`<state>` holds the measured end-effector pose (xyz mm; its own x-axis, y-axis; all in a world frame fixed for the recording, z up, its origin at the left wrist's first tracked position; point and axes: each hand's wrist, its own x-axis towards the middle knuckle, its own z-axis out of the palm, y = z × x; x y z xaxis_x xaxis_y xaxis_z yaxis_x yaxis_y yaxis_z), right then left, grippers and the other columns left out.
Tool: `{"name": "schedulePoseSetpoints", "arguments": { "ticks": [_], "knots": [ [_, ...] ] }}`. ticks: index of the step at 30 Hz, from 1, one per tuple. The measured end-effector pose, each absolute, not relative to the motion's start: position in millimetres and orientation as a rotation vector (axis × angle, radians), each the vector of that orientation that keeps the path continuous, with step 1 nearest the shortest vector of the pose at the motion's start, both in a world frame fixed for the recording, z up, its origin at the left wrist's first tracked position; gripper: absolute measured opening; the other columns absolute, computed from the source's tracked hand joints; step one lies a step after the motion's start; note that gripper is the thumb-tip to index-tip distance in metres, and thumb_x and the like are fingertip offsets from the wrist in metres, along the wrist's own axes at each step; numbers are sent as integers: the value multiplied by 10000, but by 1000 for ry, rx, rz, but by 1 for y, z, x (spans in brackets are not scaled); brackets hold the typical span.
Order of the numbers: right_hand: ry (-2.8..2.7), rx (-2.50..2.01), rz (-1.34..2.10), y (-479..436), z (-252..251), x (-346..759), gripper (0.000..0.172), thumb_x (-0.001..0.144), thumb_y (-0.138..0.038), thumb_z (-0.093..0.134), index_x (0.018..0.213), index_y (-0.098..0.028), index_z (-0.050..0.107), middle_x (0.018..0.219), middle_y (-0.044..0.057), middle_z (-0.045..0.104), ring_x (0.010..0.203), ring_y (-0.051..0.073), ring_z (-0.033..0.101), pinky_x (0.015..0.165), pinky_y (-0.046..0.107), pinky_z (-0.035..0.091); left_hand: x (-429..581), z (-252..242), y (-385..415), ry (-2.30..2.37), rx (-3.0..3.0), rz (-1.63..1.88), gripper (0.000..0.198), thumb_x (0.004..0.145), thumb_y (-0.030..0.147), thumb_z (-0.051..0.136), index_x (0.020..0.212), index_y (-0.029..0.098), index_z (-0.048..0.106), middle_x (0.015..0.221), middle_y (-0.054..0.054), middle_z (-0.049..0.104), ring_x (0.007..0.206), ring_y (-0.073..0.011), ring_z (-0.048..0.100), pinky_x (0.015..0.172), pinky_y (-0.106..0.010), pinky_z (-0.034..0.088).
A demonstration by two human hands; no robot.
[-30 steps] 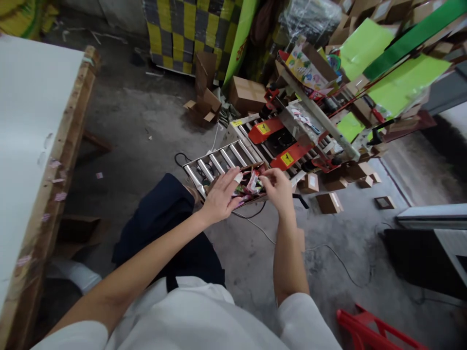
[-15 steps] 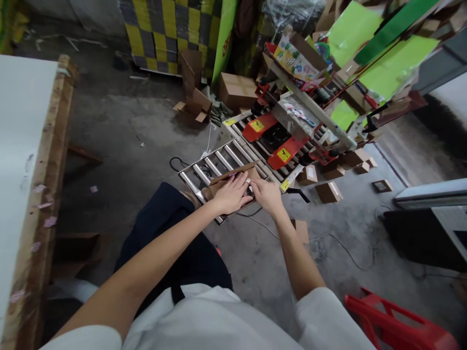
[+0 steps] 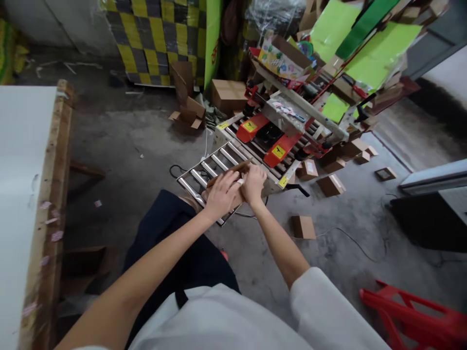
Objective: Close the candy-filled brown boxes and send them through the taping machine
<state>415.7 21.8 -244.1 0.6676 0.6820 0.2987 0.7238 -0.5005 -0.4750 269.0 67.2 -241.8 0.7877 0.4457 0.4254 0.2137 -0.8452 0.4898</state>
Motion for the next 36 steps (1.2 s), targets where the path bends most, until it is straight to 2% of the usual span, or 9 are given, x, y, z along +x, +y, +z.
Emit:
{"name": "schedulePoseSetpoints", "arguments": {
  "ticks": [5,9,12,16,19,24,29,32,36],
  "knots": [
    [-705,-2236,-218,21,-251,416,376,922,-160,357,1259,-123,519,1275,174,582,1247,281,475,1132,477,252,260,-231,49,1101,2621,875,813,830,504,700,1443,46,425,1468,-294,452,1406,-425,374,1165,-602,237],
    [-623,-2133,-138,25,-252,421,394,928,-152,312,1270,-120,504,1257,176,592,1204,259,520,1087,443,344,257,-227,47,928,2788,639,334,949,390,556,1096,122,689,1000,-155,685,1008,-298,601,1005,-472,411],
    [-598,-2076,-136,25,-252,424,374,959,-176,279,1243,-122,516,1225,170,609,1164,241,552,1060,414,377,252,-228,47,749,2808,592,325,990,315,464,841,163,709,827,-102,666,902,-248,595,952,-407,441],
    [-641,-2259,-145,28,-249,421,354,993,-216,318,1263,-129,529,1266,174,601,1232,267,527,1123,493,305,254,-221,68,781,2574,568,200,923,331,589,915,176,716,917,-80,708,949,-226,614,905,-339,464],
    [-838,-2459,73,33,-243,420,343,1016,-278,359,1261,-122,543,1241,179,613,1165,284,577,1044,464,394,265,-211,102,938,2344,396,253,893,364,607,1020,174,717,908,-66,725,873,-213,651,842,-328,489],
    [-1301,-2337,295,38,-232,430,322,1027,-311,373,1252,-166,553,1226,117,632,1092,220,611,933,328,461,280,-217,126,759,2023,208,977,538,404,886,1394,125,508,1252,-164,657,1156,-315,613,1000,-437,489],
    [-1527,-2087,163,42,-230,434,303,975,-228,456,1228,-175,615,1214,87,661,1163,198,580,1105,357,384,273,-262,98,742,1476,227,1061,685,602,762,1528,150,300,1355,-168,607,1222,-308,614,1057,-436,489],
    [-1288,-2152,25,27,-242,413,484,962,-247,480,1435,-147,488,1452,155,520,1388,254,437,1220,485,255,272,-282,97,804,1411,299,1160,635,697,752,1539,144,279,1492,-192,492,1354,-344,515,1157,-444,403],
    [-1406,-2165,160,-25,-278,367,950,854,-477,677,1605,-174,180,1641,222,170,1521,418,169,1167,656,283,272,-285,100,909,1419,327,1283,561,773,733,1548,96,270,1634,-214,248,1526,-342,220,1256,-392,195]
  ]
}}
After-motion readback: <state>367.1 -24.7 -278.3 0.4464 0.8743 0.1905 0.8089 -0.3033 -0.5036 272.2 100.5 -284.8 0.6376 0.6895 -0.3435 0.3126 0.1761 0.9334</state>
